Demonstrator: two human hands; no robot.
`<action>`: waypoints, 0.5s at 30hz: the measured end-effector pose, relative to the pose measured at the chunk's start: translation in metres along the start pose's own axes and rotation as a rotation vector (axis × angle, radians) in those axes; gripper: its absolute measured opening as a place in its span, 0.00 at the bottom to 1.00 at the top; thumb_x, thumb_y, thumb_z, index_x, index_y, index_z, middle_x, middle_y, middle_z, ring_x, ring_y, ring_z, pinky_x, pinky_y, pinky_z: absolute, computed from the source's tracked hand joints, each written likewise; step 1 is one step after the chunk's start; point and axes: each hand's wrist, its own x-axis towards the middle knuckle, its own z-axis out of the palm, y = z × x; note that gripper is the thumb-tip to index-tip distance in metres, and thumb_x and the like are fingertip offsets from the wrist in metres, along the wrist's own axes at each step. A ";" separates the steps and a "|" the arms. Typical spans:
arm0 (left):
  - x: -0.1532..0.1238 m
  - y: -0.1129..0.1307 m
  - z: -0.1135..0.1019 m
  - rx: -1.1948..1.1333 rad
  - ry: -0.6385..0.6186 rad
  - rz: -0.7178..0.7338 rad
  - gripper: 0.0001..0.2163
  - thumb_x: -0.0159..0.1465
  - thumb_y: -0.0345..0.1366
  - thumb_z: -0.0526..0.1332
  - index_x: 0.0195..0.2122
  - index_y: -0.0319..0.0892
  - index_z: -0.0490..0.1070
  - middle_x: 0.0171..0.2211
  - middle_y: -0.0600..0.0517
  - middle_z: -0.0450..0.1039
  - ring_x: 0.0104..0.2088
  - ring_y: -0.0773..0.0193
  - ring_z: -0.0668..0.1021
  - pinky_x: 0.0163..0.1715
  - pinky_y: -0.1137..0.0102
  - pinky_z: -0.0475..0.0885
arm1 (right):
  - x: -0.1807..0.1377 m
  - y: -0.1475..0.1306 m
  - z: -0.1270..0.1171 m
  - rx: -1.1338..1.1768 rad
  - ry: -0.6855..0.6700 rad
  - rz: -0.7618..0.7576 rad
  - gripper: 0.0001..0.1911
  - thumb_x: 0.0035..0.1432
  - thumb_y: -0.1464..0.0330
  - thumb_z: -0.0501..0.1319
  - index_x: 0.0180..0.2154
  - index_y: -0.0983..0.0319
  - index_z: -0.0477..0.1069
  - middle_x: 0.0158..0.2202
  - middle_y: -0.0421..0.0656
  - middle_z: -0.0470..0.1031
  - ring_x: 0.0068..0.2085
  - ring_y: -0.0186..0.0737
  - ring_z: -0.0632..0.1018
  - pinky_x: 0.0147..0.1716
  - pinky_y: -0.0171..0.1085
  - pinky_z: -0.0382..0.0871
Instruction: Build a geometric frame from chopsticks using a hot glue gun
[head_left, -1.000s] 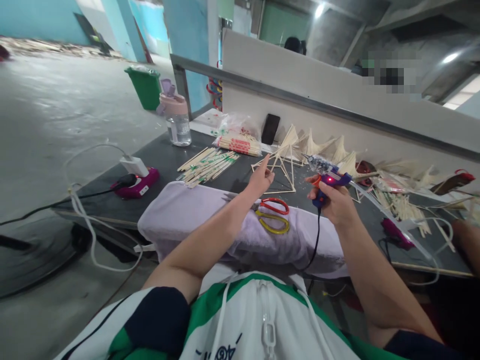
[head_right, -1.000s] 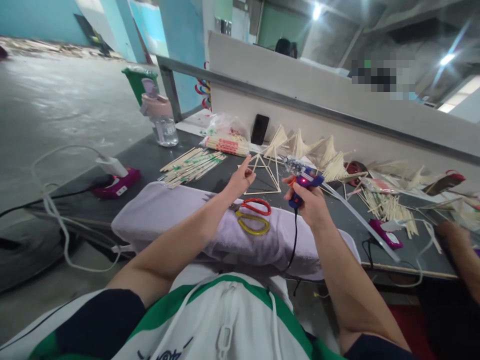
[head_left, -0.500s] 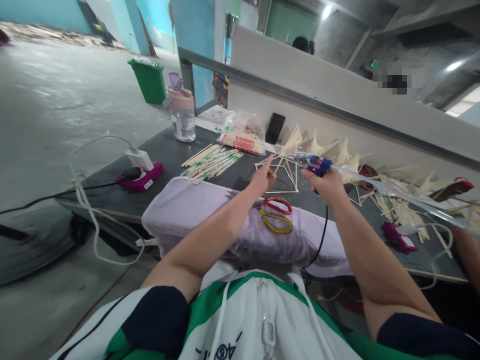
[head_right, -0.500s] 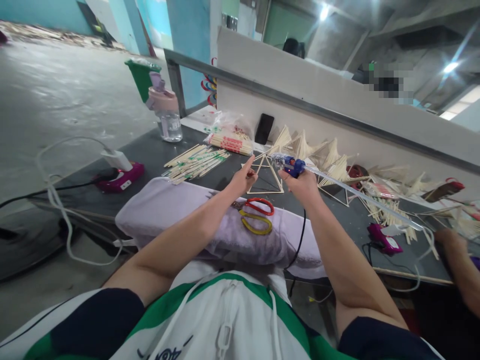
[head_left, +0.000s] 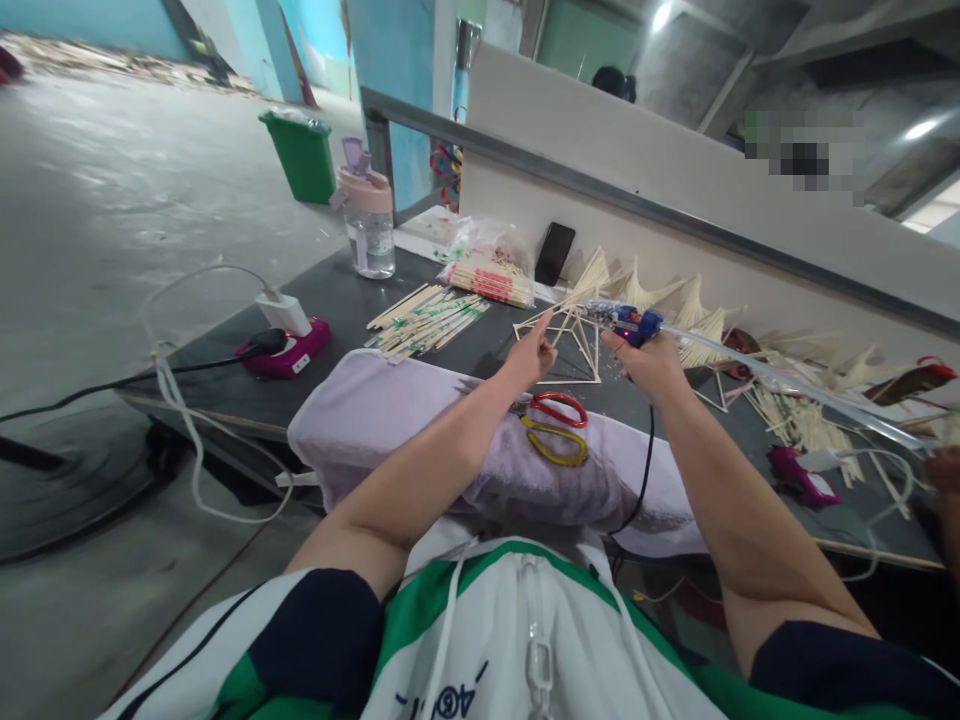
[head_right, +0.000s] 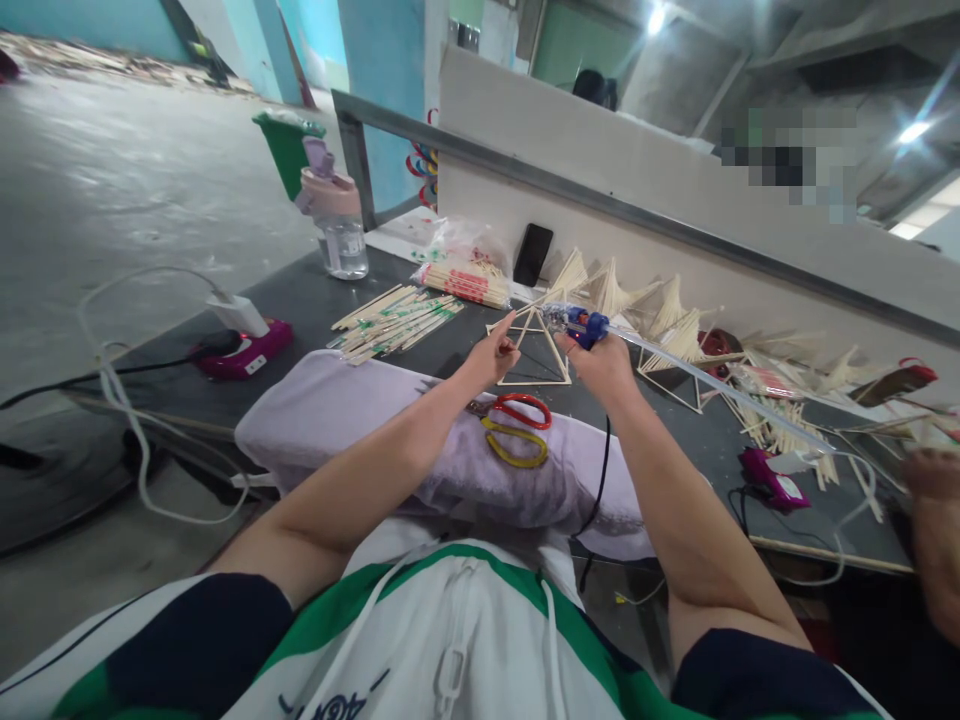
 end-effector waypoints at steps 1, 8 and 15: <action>0.000 -0.001 0.000 -0.001 0.003 0.002 0.37 0.57 0.29 0.59 0.70 0.42 0.57 0.32 0.54 0.71 0.33 0.67 0.71 0.44 0.70 0.69 | 0.001 0.000 0.000 -0.006 -0.001 -0.005 0.22 0.52 0.46 0.61 0.24 0.58 0.68 0.14 0.39 0.65 0.20 0.44 0.72 0.26 0.42 0.67; -0.002 0.000 -0.003 -0.001 -0.035 0.036 0.37 0.59 0.29 0.58 0.71 0.39 0.54 0.33 0.54 0.69 0.34 0.66 0.71 0.44 0.70 0.68 | 0.002 -0.002 0.003 -0.040 0.018 -0.028 0.21 0.52 0.48 0.62 0.29 0.60 0.72 0.19 0.44 0.70 0.32 0.52 0.79 0.33 0.45 0.72; -0.002 0.002 -0.003 0.006 -0.034 0.014 0.36 0.59 0.29 0.58 0.71 0.43 0.55 0.33 0.55 0.69 0.35 0.67 0.71 0.45 0.71 0.68 | 0.004 0.004 0.005 -0.046 0.035 -0.023 0.21 0.52 0.48 0.63 0.33 0.60 0.75 0.21 0.44 0.72 0.34 0.54 0.80 0.35 0.47 0.74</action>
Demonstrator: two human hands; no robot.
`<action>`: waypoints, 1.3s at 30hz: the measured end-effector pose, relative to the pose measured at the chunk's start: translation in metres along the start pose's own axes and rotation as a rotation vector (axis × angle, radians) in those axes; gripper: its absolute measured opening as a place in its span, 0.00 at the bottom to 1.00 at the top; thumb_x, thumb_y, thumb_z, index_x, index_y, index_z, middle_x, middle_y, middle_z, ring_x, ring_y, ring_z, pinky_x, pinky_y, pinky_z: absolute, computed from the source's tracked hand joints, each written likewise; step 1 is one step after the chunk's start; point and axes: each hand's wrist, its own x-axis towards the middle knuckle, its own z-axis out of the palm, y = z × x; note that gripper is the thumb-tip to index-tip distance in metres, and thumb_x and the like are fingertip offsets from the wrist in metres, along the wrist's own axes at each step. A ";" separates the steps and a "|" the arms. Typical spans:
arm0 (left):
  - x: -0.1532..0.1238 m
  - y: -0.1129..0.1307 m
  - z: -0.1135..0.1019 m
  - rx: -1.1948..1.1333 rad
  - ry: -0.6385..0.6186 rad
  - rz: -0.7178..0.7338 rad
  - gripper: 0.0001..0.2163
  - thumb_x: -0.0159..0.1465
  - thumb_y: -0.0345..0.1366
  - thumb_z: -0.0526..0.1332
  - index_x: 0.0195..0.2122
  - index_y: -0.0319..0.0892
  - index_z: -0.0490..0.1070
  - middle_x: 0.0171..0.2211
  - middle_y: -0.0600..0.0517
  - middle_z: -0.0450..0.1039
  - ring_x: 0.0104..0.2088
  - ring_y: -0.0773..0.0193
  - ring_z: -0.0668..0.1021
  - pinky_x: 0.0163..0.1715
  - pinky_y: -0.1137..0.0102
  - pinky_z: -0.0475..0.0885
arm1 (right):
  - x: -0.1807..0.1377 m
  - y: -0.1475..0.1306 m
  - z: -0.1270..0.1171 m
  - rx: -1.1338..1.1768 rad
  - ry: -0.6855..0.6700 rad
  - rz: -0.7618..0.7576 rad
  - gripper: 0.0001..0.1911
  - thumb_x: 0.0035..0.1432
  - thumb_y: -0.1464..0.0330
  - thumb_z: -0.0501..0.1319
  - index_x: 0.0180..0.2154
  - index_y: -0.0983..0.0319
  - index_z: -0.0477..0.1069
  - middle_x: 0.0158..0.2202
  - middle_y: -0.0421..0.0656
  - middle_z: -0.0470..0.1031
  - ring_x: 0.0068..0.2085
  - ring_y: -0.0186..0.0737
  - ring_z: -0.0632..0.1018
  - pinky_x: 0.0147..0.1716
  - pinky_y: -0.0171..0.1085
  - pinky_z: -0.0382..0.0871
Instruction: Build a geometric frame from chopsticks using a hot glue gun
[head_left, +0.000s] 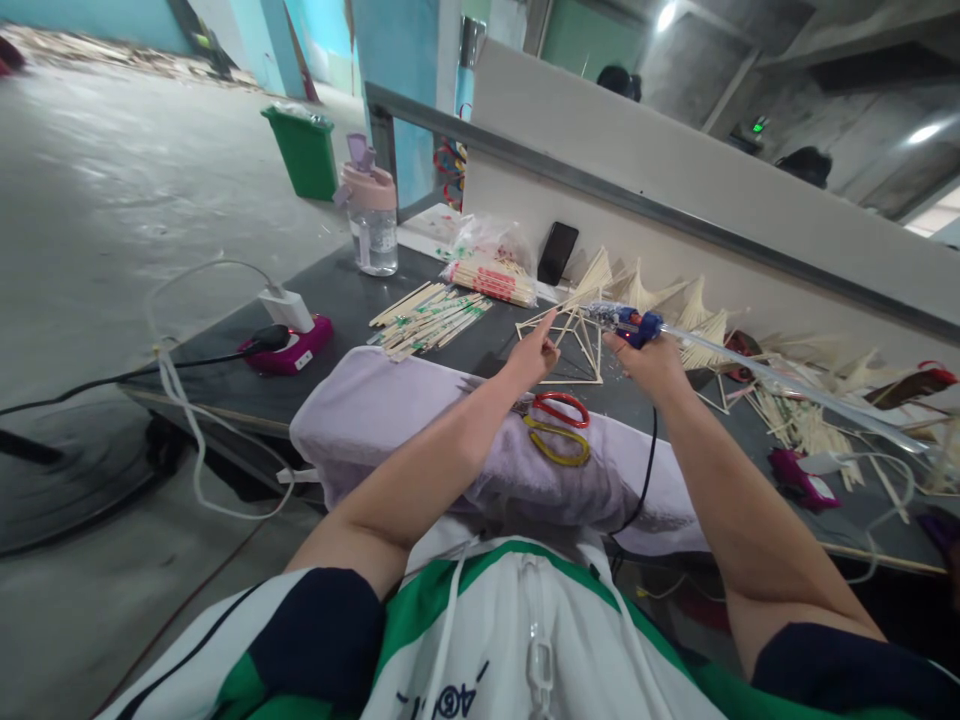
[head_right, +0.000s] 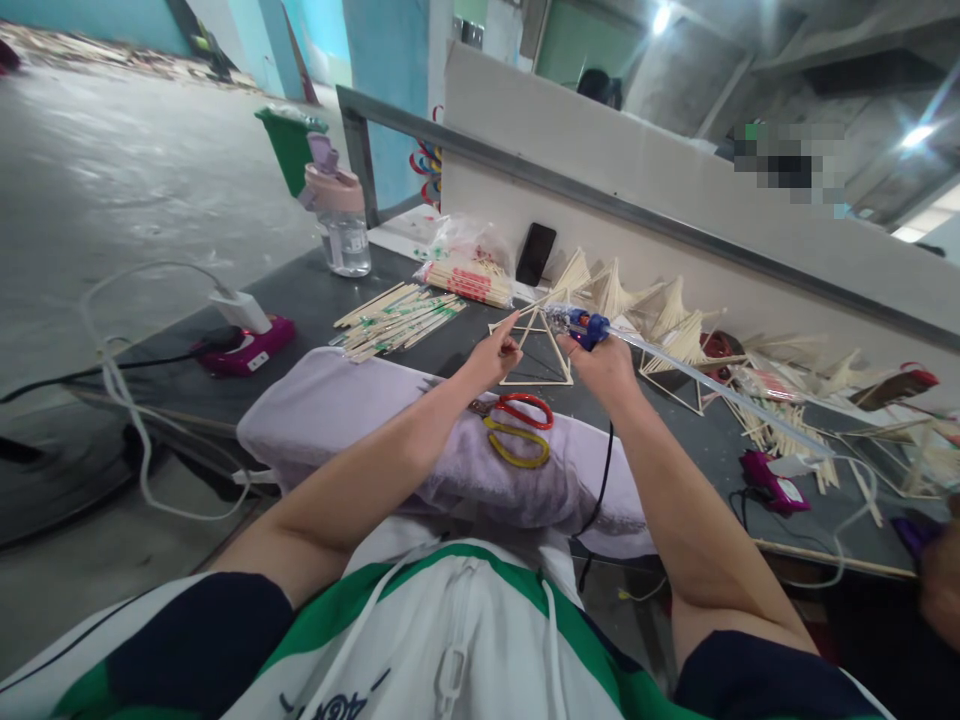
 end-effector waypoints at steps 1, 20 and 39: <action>0.000 0.000 0.000 0.003 -0.002 -0.001 0.36 0.59 0.29 0.58 0.71 0.44 0.55 0.33 0.55 0.69 0.35 0.67 0.71 0.45 0.71 0.68 | 0.000 0.001 0.001 0.005 0.007 0.004 0.21 0.52 0.49 0.64 0.33 0.60 0.75 0.21 0.44 0.72 0.34 0.54 0.80 0.35 0.47 0.74; -0.003 0.008 -0.003 0.043 0.001 -0.043 0.36 0.59 0.28 0.57 0.71 0.43 0.55 0.33 0.54 0.72 0.35 0.66 0.72 0.46 0.70 0.69 | 0.006 -0.019 -0.002 -0.120 0.042 -0.078 0.18 0.53 0.54 0.65 0.36 0.62 0.79 0.28 0.48 0.79 0.40 0.57 0.81 0.43 0.49 0.73; -0.002 0.002 -0.003 0.009 -0.007 0.000 0.36 0.58 0.30 0.58 0.70 0.39 0.55 0.33 0.53 0.73 0.34 0.65 0.73 0.42 0.69 0.69 | 0.003 -0.008 -0.009 -0.085 0.072 -0.073 0.21 0.51 0.50 0.67 0.37 0.61 0.79 0.30 0.48 0.80 0.42 0.57 0.81 0.43 0.49 0.73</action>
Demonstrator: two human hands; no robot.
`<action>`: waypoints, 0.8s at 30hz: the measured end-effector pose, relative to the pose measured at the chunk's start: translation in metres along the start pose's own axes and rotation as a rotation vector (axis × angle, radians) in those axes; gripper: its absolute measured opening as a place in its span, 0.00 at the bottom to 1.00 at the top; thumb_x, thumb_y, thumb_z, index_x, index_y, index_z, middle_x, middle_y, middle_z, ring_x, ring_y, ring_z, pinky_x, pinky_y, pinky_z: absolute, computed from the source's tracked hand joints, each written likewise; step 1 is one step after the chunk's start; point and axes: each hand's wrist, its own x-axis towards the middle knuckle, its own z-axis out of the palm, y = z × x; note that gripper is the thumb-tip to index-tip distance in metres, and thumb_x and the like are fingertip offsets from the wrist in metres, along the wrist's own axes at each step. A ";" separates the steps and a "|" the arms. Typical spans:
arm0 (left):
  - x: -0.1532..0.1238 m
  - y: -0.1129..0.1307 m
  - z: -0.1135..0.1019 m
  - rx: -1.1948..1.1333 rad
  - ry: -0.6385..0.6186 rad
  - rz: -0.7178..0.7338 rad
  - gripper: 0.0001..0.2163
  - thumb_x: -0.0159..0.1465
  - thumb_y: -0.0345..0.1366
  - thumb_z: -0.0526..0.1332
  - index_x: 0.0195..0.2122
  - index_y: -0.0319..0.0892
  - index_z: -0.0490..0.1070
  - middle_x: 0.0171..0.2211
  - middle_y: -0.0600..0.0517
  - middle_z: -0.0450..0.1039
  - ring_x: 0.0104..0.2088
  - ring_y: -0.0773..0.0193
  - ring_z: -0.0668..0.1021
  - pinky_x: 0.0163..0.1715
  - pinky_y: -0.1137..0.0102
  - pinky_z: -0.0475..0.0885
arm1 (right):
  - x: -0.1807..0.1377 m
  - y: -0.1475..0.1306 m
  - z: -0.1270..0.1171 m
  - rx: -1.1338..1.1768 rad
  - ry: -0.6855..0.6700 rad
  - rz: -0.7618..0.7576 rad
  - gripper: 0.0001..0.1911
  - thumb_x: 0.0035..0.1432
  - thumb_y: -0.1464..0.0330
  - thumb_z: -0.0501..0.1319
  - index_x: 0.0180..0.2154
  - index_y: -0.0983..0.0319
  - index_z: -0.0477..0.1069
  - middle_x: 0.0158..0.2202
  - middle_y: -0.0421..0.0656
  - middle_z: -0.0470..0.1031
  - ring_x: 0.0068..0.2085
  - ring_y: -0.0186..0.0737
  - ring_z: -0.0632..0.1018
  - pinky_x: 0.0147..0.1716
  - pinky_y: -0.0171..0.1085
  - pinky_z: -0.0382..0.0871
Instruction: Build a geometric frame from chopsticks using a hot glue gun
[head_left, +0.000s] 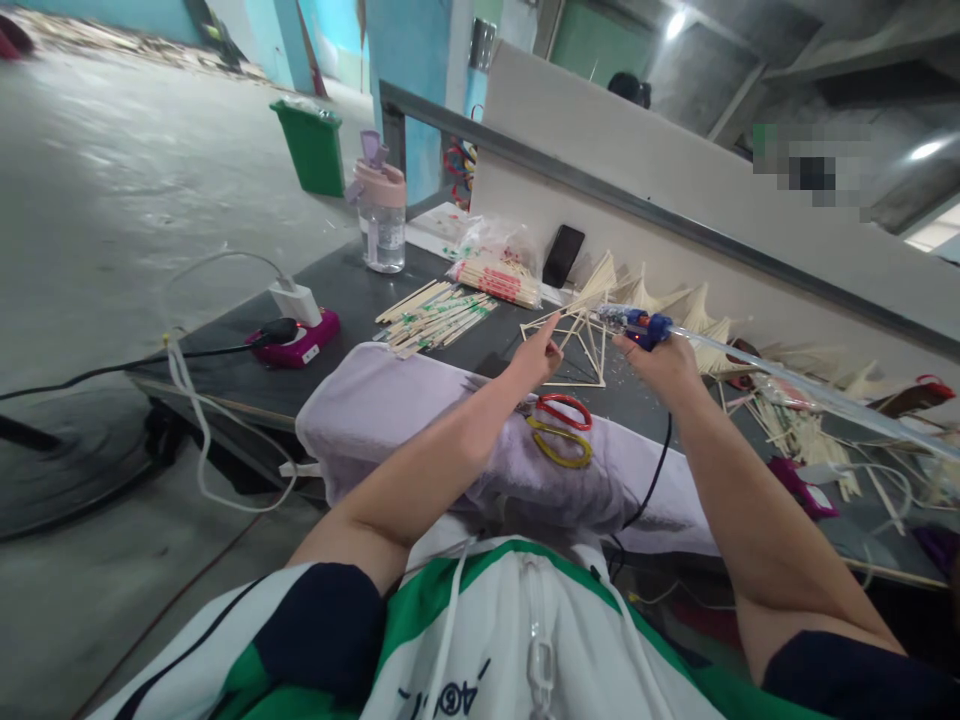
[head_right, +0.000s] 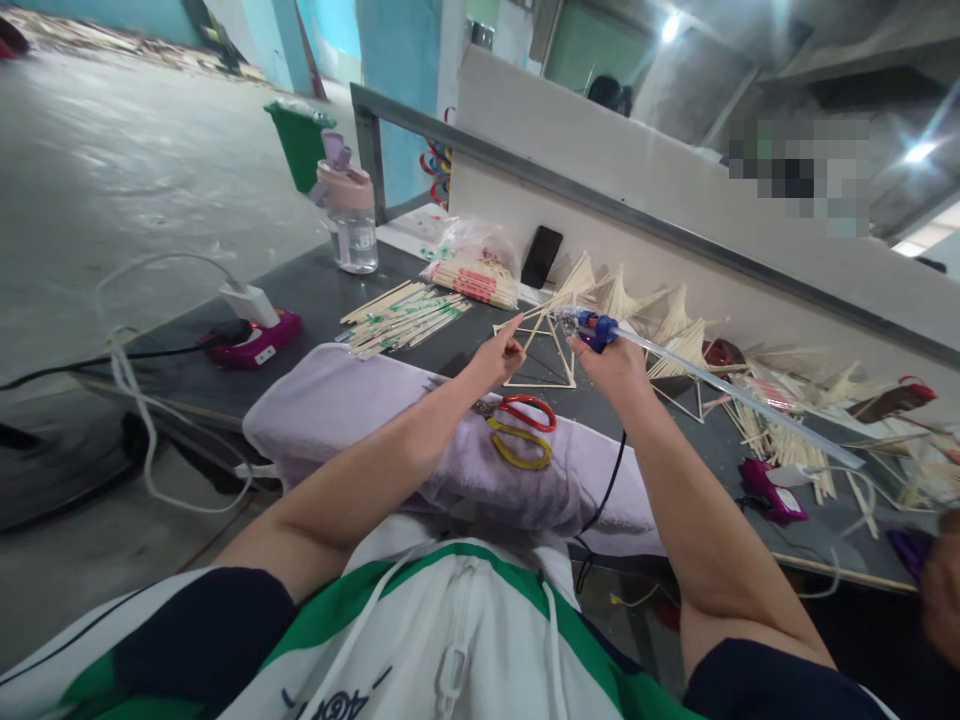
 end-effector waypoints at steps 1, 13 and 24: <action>-0.001 0.000 0.000 0.003 -0.004 -0.002 0.36 0.58 0.30 0.58 0.70 0.40 0.55 0.33 0.54 0.73 0.34 0.66 0.73 0.42 0.69 0.69 | 0.001 0.001 0.001 0.023 -0.005 0.000 0.21 0.51 0.50 0.67 0.36 0.61 0.79 0.28 0.47 0.79 0.40 0.56 0.81 0.41 0.48 0.74; 0.001 0.004 0.000 0.030 0.032 -0.058 0.35 0.59 0.26 0.58 0.70 0.42 0.56 0.33 0.55 0.73 0.36 0.67 0.74 0.46 0.71 0.69 | -0.003 0.040 -0.006 1.032 -0.374 0.328 0.22 0.49 0.48 0.69 0.32 0.59 0.70 0.33 0.40 0.77 0.19 0.25 0.57 0.23 0.33 0.68; 0.000 0.003 -0.002 0.079 0.053 -0.087 0.31 0.60 0.27 0.60 0.67 0.40 0.60 0.35 0.52 0.75 0.34 0.66 0.75 0.43 0.71 0.70 | -0.011 0.168 -0.005 1.237 -0.280 0.936 0.16 0.69 0.59 0.54 0.34 0.62 0.71 0.29 0.43 0.77 0.22 0.29 0.71 0.25 0.32 0.74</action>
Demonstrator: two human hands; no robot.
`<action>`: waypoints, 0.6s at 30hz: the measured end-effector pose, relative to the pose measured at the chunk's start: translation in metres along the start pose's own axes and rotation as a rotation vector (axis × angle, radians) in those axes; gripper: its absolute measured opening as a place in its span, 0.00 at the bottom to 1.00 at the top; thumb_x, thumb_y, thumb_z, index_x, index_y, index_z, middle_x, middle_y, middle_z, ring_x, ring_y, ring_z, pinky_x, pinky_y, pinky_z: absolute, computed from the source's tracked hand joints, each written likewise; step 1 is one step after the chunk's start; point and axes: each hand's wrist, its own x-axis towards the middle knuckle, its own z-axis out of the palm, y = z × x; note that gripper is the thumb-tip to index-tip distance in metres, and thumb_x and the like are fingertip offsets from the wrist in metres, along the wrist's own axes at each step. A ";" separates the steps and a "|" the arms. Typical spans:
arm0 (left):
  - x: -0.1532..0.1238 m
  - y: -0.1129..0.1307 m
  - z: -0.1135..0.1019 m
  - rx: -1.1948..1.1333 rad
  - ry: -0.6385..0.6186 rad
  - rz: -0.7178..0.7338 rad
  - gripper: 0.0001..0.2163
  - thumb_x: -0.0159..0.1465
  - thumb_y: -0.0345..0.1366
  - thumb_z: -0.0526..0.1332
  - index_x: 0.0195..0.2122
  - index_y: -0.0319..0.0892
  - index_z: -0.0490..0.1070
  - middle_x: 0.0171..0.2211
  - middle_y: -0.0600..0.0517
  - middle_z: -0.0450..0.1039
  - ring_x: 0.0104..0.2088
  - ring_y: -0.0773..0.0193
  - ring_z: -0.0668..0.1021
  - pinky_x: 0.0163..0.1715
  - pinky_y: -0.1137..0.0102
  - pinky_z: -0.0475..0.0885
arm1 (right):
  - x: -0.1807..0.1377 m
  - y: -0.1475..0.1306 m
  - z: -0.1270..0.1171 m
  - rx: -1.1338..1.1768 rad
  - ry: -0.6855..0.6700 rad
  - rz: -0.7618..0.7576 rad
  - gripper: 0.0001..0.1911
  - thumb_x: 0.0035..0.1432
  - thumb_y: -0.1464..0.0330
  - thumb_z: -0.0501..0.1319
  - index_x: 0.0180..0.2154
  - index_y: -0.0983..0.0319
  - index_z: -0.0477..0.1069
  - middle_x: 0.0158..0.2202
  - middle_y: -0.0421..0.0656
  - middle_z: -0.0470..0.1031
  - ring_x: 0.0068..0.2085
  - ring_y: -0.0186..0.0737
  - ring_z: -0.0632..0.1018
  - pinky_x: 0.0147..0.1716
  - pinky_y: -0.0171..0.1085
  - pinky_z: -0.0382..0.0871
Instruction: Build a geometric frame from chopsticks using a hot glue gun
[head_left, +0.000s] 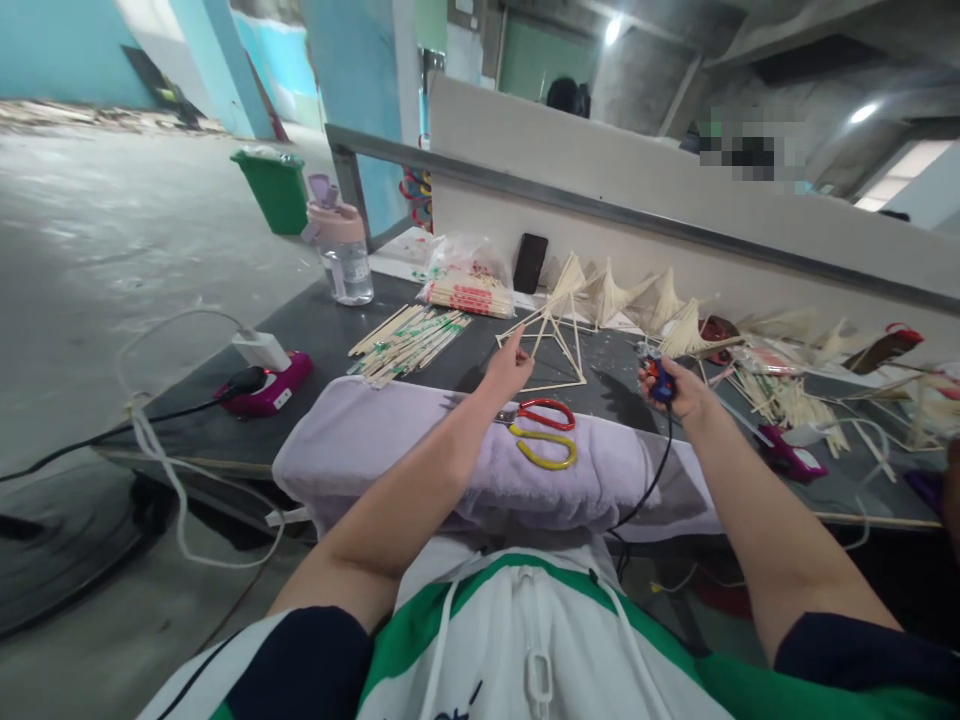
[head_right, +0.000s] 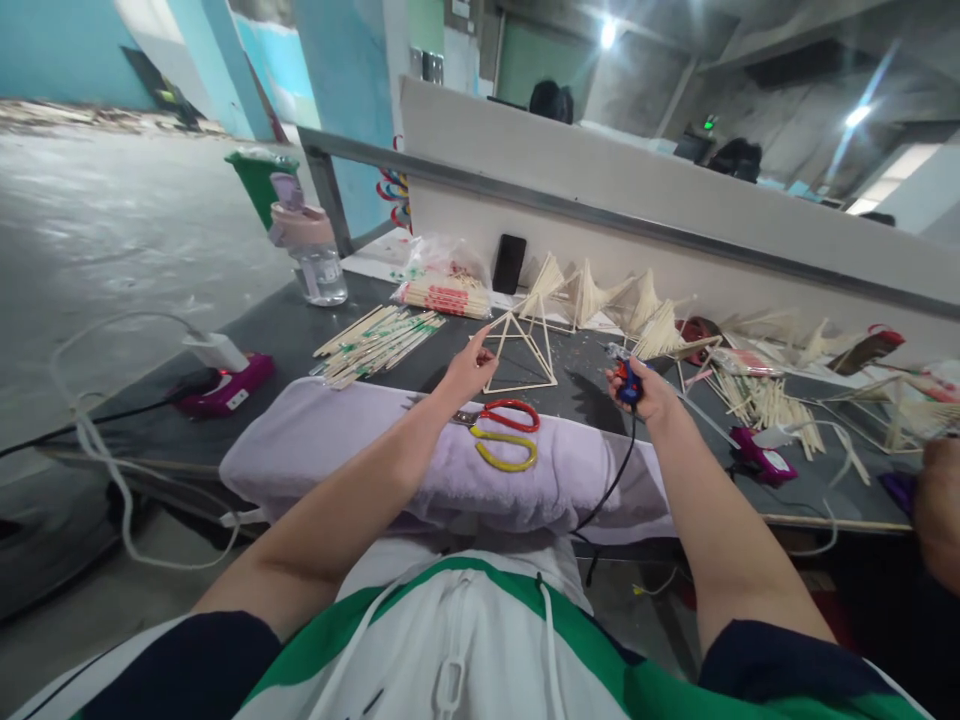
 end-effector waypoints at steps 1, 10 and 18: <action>0.001 -0.002 0.001 -0.003 0.005 0.000 0.30 0.61 0.28 0.60 0.66 0.40 0.61 0.35 0.52 0.75 0.34 0.66 0.75 0.42 0.71 0.71 | 0.003 0.003 -0.007 0.016 0.019 0.034 0.17 0.69 0.59 0.54 0.34 0.63 0.71 0.28 0.43 0.77 0.22 0.30 0.73 0.26 0.32 0.75; 0.008 -0.020 0.007 0.061 0.041 -0.047 0.18 0.62 0.32 0.62 0.53 0.40 0.68 0.35 0.51 0.76 0.34 0.65 0.77 0.40 0.70 0.71 | 0.012 0.019 -0.026 0.005 0.139 0.143 0.16 0.72 0.62 0.48 0.39 0.63 0.69 0.30 0.48 0.80 0.32 0.39 0.82 0.30 0.37 0.80; 0.009 -0.020 0.010 0.139 -0.026 -0.002 0.08 0.63 0.35 0.61 0.41 0.42 0.75 0.33 0.52 0.77 0.34 0.65 0.77 0.38 0.71 0.70 | 0.005 -0.005 -0.050 -0.858 0.181 -0.180 0.21 0.63 0.55 0.61 0.23 0.62 0.69 0.15 0.45 0.68 0.19 0.38 0.74 0.25 0.40 0.71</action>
